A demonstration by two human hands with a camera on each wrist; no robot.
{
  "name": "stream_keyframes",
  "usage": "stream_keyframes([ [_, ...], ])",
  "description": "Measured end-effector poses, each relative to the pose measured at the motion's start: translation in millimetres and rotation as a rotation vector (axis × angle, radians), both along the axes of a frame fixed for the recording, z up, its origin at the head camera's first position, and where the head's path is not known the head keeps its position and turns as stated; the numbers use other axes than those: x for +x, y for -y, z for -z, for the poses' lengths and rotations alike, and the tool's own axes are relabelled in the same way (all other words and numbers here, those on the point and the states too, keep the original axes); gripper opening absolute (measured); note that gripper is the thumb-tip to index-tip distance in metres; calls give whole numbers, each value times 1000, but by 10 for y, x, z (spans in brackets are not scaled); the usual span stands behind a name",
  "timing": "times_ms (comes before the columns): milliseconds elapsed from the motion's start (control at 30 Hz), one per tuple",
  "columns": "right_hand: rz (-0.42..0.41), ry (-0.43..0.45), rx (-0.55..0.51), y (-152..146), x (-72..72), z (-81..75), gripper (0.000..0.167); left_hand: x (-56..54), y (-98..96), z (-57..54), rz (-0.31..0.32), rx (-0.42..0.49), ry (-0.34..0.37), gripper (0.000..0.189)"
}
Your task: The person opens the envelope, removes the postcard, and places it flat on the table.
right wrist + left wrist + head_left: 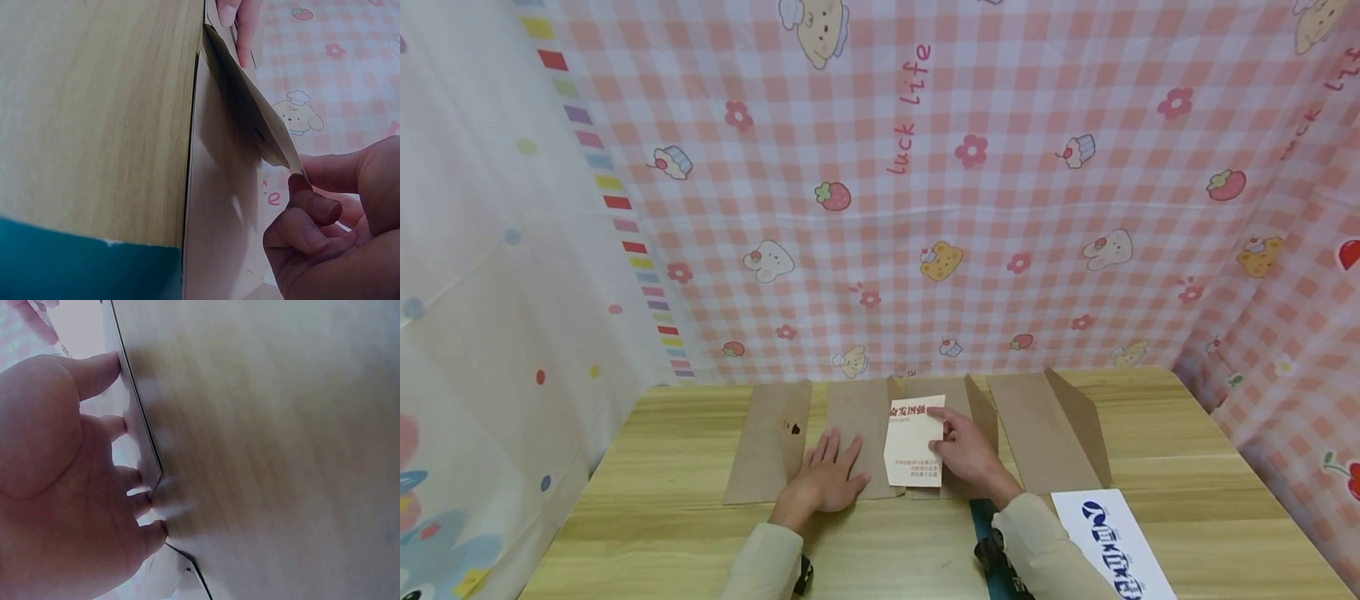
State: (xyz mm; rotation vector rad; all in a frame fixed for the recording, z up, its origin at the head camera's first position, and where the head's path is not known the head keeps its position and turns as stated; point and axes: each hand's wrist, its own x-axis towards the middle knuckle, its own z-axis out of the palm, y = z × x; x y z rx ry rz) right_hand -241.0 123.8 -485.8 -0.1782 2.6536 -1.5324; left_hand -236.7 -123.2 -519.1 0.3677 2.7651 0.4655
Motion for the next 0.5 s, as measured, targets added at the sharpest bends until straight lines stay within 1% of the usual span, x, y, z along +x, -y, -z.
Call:
stream_keyframes([
  [133,10,5,1,-14,12,-4,51,4,0,-5,-1,7,0,67],
  [367,29,-5,20,-34,9,8,51,-8,8,31,1,13,-5,67],
  [500,29,-8,25,-38,7,-1,52,-6,5,22,-1,13,-4,67],
])
